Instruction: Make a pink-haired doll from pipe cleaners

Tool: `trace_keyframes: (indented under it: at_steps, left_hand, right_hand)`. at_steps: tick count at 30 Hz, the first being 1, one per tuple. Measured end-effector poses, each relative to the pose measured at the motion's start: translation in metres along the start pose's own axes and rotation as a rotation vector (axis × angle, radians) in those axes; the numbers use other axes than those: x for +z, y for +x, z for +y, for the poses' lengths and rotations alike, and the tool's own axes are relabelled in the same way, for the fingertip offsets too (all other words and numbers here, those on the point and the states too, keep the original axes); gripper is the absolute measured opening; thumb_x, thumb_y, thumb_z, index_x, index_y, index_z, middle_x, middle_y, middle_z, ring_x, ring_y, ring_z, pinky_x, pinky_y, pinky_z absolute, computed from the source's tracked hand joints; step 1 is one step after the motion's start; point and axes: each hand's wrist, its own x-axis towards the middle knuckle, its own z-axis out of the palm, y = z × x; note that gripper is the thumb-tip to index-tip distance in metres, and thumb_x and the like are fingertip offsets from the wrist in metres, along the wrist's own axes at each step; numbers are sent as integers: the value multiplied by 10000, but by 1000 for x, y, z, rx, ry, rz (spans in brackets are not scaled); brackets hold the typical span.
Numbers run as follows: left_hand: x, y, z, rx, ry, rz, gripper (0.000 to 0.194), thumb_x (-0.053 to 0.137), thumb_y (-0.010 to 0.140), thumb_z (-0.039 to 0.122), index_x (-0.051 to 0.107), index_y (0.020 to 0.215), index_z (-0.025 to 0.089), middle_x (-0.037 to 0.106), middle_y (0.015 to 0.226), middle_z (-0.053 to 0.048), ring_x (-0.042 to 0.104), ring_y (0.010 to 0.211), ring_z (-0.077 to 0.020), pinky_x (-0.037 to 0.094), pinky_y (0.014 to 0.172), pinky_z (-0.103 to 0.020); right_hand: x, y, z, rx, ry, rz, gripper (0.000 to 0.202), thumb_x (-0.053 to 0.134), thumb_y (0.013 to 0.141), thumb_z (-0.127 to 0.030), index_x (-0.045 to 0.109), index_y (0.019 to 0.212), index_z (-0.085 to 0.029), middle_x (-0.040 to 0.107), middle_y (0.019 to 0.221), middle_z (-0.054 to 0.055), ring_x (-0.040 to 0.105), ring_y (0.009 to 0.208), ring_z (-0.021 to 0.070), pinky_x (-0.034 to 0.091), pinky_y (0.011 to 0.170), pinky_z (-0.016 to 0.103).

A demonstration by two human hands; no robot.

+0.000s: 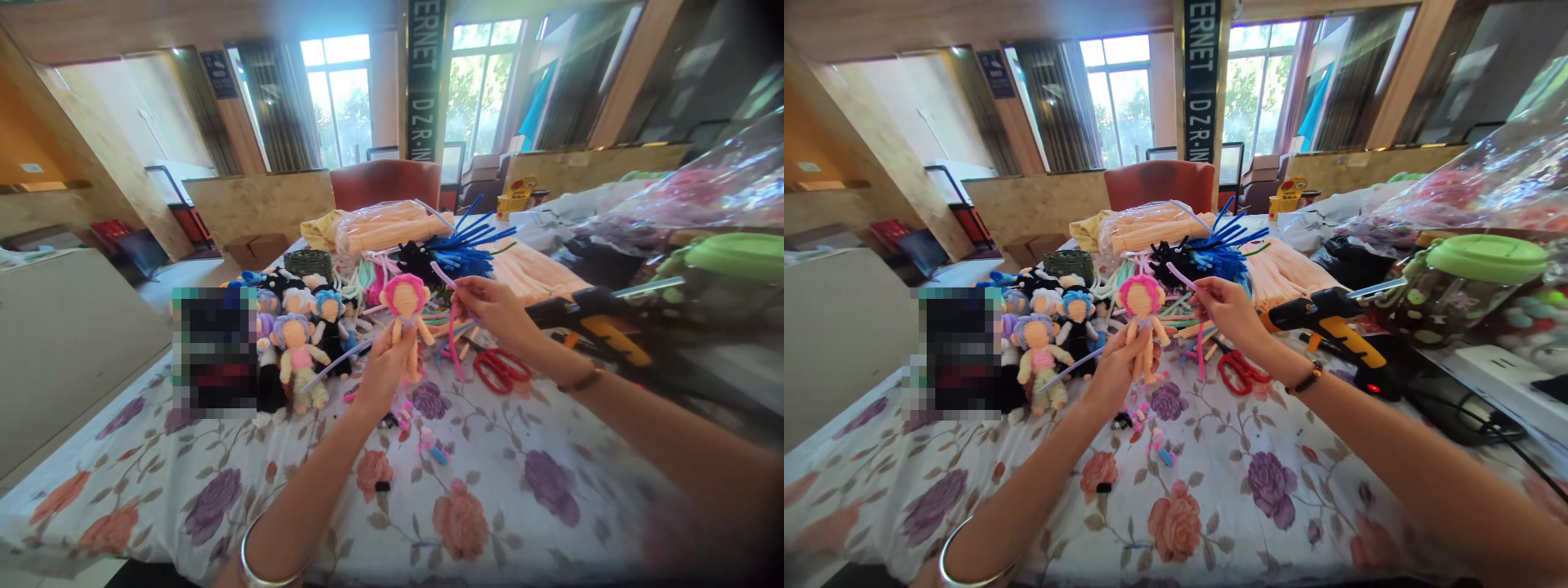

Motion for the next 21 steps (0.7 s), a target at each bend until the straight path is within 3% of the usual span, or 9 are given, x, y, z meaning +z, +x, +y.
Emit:
trace_keyframes:
  at_steps: [5, 9, 13, 16, 21]
  left_hand:
    - [-1, -1, -4, -32, 90, -68, 256, 665, 732, 401, 667, 833, 166, 578, 675, -7, 494, 506, -81, 396, 457, -204]
    - [-1, -1, -6, -68, 108, -99, 218, 646, 739, 355, 687, 855, 175, 614, 694, -20, 503, 494, -90, 402, 448, -216]
    - [0, 0, -3, -96, 29, -130, 173, 632, 691, 262, 687, 823, 164, 652, 757, -48, 505, 510, -95, 415, 460, -220]
    - [2, 0, -1, -121, -25, -147, 199, 596, 718, 333, 682, 767, 159, 621, 664, -56, 491, 484, -109, 405, 439, -229]
    - [5, -2, -1, -118, 49, -178, 391, 555, 778, 532, 679, 777, 161, 575, 602, -44, 477, 462, -108, 404, 437, -232]
  right_hand:
    - [-7, -23, 2, 91, 172, -74, 303, 673, 699, -428, 533, 804, -180, 515, 658, -43, 433, 500, 58, 330, 433, 183]
    - [-8, -38, 3, 59, 79, -139, 319, 614, 775, -473, 545, 836, -167, 506, 624, -48, 397, 476, 53, 298, 423, 184]
    - [-10, -44, 0, -28, -35, -156, 307, 592, 804, -464, 542, 877, -170, 592, 670, -17, 508, 549, 88, 371, 486, 202]
    - [-14, -45, -2, -99, -150, -139, 254, 593, 814, -428, 565, 841, -177, 639, 722, 8, 579, 621, 120, 439, 562, 229]
    - [-21, -51, -4, -283, -463, 14, 112, 608, 825, -312, 623, 808, -203, 693, 743, 8, 616, 640, 136, 470, 613, 242]
